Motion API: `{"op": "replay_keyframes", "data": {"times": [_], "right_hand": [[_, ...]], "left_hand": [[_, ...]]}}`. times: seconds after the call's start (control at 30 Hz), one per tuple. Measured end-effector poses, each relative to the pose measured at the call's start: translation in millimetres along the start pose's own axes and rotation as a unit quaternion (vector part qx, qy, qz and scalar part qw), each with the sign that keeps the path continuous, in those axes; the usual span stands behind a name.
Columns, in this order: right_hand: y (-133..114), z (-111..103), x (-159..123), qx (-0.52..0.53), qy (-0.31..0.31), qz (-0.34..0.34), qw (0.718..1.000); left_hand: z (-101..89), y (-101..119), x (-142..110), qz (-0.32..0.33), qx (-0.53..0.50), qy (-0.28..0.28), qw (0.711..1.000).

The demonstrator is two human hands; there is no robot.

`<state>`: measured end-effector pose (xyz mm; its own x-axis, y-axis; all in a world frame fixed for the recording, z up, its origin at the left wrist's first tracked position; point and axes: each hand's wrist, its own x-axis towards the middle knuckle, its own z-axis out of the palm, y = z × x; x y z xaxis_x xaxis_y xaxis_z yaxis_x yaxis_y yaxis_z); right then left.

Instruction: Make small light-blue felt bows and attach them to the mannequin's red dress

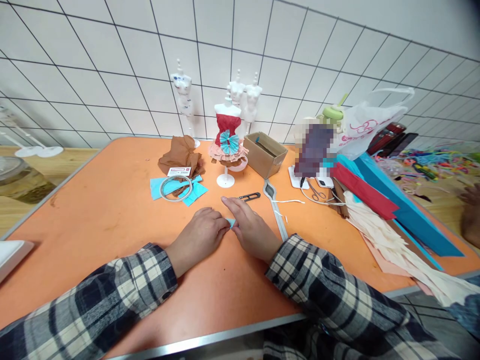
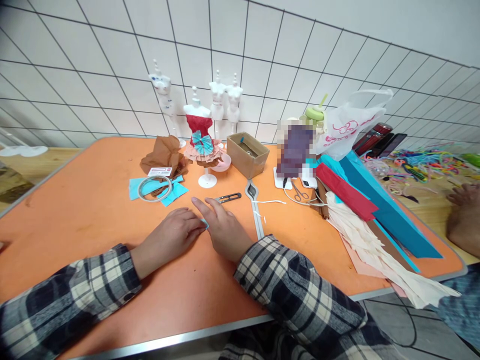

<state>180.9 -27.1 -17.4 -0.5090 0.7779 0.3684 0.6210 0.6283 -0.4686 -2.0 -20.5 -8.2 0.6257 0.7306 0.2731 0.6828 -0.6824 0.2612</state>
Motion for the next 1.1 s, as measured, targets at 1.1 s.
{"op": "replay_keyframes", "data": {"times": [1.1], "right_hand": [[2.9, 3.4, 0.0, 0.028, 0.020, -0.014, 0.999]], "left_hand": [[2.6, -3.1, 2.1, -0.005, 0.000, -0.010, 1.000]]}}
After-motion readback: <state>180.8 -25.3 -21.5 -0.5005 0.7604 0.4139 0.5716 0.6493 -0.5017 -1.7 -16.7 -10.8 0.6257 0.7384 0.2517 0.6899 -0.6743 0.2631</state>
